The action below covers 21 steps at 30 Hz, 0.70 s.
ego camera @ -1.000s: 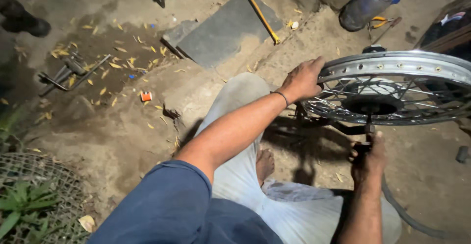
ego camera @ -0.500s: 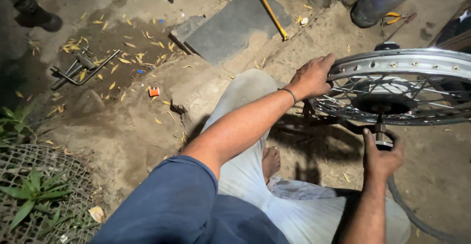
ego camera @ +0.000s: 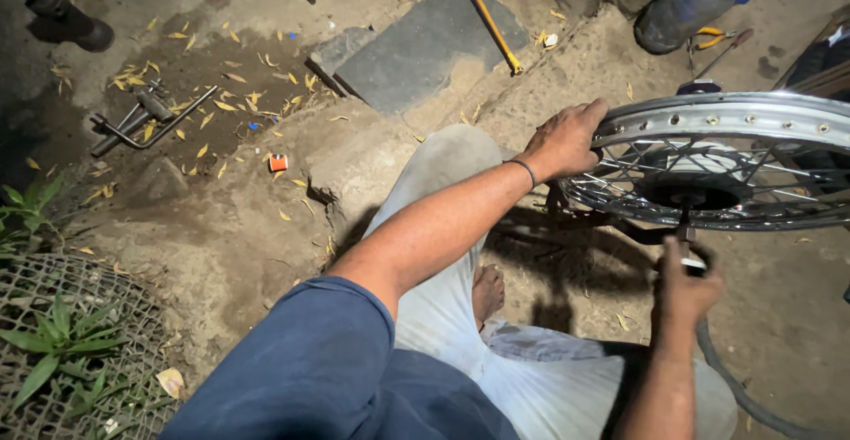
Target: The person rotates a spoked wheel rim on a stand, adjusts the spokes using a small tool, and inserts a metal rod through the hub.
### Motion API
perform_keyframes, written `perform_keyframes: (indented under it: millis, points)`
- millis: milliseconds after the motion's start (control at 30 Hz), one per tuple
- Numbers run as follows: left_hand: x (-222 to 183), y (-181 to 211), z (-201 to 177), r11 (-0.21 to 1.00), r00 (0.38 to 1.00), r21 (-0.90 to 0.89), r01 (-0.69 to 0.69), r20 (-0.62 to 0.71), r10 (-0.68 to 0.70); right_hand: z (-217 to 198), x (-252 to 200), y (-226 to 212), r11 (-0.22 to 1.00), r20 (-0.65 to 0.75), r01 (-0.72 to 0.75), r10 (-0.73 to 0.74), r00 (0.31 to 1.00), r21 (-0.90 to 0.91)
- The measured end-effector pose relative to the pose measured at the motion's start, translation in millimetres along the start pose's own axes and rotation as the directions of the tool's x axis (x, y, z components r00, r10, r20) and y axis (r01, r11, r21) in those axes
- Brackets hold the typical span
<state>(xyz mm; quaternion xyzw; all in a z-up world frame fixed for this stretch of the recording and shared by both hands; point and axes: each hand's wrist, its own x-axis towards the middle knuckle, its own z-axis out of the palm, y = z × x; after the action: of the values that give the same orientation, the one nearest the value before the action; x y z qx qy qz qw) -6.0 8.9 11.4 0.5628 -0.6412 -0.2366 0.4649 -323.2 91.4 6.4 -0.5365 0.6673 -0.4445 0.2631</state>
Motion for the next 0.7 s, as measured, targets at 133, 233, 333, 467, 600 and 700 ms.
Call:
perform_keyframes:
  millis: [133,233,333,467,600,700]
  points:
    - [2,0,-5,1.000,1.000,0.012,0.020,0.018,-0.020,7,-6,-16,0.996,-0.023,-0.047,0.049,0.999,0.077]
    - [-1,1,-3,1.000,1.000,0.020,0.017,0.009,-0.017,6,-8,-17,0.918,0.056,-0.311,0.307,0.950,0.247]
    - [0,0,-4,1.000,1.000,-0.022,0.004,-0.006,-0.004,8,-3,-12,0.903,-0.059,0.314,-0.345,0.937,-0.292]
    - [3,-3,-3,1.000,1.000,-0.003,0.000,-0.006,0.000,4,2,5,0.805,0.067,-0.414,0.428,0.901,0.424]
    - [1,-5,5,0.999,0.999,-0.036,-0.038,-0.021,0.037,-4,8,16,0.945,-0.005,0.261,-0.267,0.964,-0.199]
    - [0,-7,-3,0.998,0.998,-0.031,-0.053,-0.029,0.052,4,6,9,0.933,-0.061,0.251,-0.275,0.959,-0.258]
